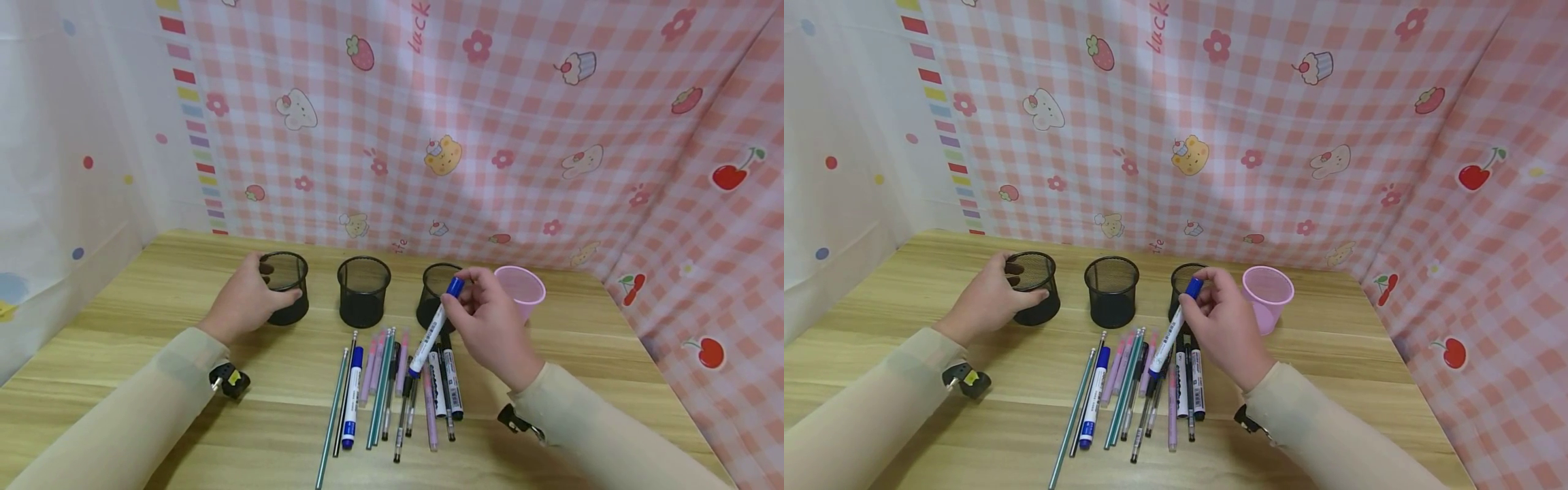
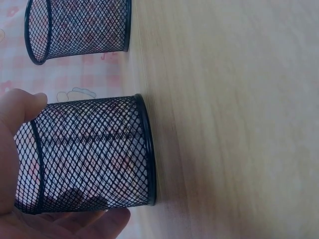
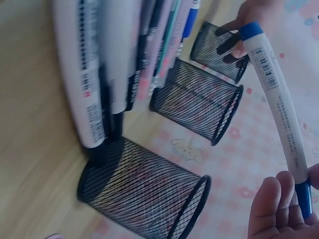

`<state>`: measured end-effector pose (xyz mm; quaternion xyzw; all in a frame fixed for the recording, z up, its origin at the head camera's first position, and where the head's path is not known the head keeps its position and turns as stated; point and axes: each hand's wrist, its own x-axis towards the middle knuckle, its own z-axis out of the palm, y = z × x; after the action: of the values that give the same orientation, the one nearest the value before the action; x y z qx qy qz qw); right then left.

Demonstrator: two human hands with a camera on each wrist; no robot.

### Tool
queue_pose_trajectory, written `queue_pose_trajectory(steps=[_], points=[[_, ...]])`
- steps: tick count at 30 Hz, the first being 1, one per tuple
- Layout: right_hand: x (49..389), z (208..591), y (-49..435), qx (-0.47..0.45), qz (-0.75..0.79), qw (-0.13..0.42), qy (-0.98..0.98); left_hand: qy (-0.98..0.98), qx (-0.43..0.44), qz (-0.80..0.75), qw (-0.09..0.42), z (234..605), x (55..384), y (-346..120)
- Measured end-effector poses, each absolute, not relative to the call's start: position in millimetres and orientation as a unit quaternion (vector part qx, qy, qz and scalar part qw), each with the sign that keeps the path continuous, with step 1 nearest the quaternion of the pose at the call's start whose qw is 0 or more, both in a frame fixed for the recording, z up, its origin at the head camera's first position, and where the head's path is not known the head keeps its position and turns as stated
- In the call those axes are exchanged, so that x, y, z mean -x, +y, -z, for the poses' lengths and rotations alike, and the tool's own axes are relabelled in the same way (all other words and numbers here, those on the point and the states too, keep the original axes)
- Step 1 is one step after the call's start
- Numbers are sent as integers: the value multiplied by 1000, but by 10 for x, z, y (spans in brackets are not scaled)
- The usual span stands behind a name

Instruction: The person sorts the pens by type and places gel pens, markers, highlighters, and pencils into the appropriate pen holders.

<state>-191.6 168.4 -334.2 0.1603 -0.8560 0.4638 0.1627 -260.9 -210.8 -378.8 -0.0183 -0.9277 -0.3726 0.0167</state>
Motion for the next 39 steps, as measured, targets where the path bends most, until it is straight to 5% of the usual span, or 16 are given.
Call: queue_pose_trajectory(steps=[16,39], points=[[2069,3246,1177,-189,-576,223,-764,-926,21,376,14,3763,2612,-2088],[2322,3215,256,-166,-636,216,-722,-923,21,385,13,3762,2604,-2107]])
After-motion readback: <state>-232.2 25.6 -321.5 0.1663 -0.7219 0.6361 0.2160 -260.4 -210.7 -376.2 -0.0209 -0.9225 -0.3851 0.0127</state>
